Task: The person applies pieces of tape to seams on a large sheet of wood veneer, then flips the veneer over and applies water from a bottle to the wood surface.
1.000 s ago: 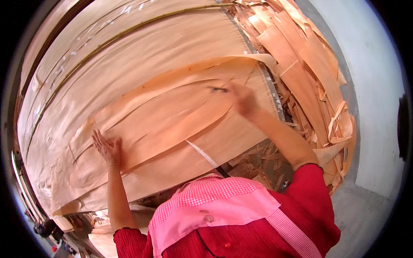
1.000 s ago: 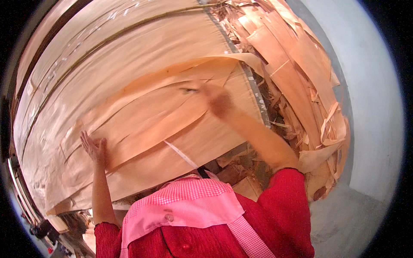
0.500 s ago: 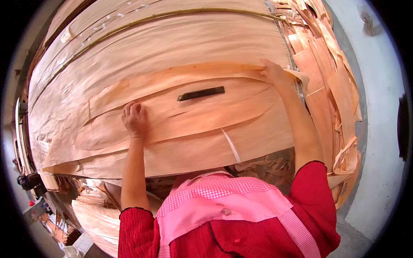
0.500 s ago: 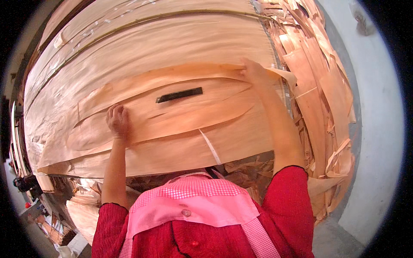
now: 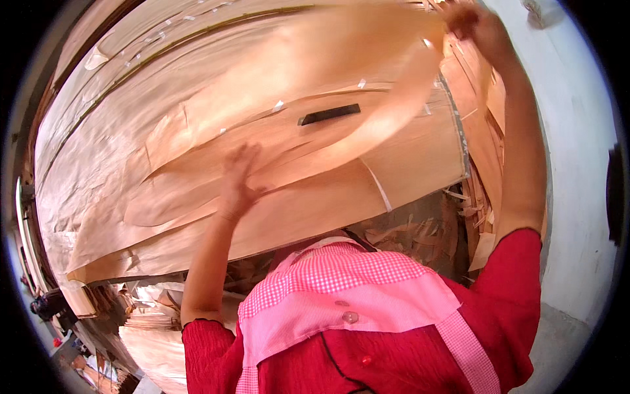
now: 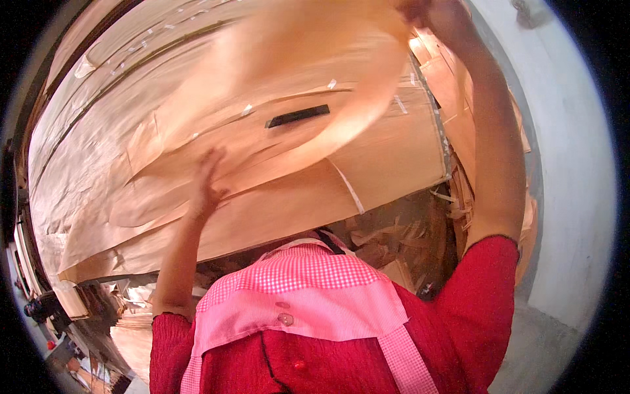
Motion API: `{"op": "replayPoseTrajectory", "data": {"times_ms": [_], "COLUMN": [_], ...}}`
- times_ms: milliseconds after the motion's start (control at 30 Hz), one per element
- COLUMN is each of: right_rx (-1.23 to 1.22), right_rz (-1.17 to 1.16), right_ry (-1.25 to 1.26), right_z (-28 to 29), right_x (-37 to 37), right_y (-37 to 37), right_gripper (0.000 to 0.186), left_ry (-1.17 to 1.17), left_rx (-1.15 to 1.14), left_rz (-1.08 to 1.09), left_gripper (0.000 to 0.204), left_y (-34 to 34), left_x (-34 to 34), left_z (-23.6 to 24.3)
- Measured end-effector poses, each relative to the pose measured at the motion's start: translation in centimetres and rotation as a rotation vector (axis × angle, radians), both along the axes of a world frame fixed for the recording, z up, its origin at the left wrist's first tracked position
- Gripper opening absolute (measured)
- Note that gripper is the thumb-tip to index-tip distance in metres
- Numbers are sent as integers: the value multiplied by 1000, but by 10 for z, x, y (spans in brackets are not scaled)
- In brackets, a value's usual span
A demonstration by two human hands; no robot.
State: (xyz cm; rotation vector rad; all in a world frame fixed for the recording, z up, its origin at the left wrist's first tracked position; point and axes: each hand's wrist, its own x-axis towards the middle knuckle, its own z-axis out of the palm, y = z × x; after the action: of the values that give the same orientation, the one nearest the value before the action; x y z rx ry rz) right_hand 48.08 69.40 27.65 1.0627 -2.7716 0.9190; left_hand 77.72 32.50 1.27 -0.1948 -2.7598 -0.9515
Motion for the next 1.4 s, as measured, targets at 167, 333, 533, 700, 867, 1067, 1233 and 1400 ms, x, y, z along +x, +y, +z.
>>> {"op": "replayPoseTrajectory", "data": {"times_ms": [167,333,533,700,867,1067,1233,1400], "right_rx": [-364,66,276,309,419,523,527,-324], "right_rz": [261,194,-483,-587,-378,-315,-79,83], "right_ry": [51,793,-162,-389,-363,-431,-512,-1125], "right_z": [34,-10,-171,-260,-262,-266,-270,-271], "right_x": [-10,-6,146,194,187,183,177,174], "right_y": [-138,-174,-47,-35,-99,-105,-94,-30], "right_gripper": [21,56,22,21,27,26,19,16], "left_ry": [-85,-21,177,17,483,26,-8,-1], "left_rx": [-233,-386,-142,421,-1101,-96,-370,-373], "left_rz": [-20,110,40,400,602,-224,-267,-267], "left_gripper": [87,67,8,26,32,49,49,46], "left_y": [49,77,73,-48,-107,106,108,108], "left_x": [21,-5,-16,-106,-107,-39,-42,-44], "left_z": [9,-4,-19,9,-21,-46,-62,-65]}}
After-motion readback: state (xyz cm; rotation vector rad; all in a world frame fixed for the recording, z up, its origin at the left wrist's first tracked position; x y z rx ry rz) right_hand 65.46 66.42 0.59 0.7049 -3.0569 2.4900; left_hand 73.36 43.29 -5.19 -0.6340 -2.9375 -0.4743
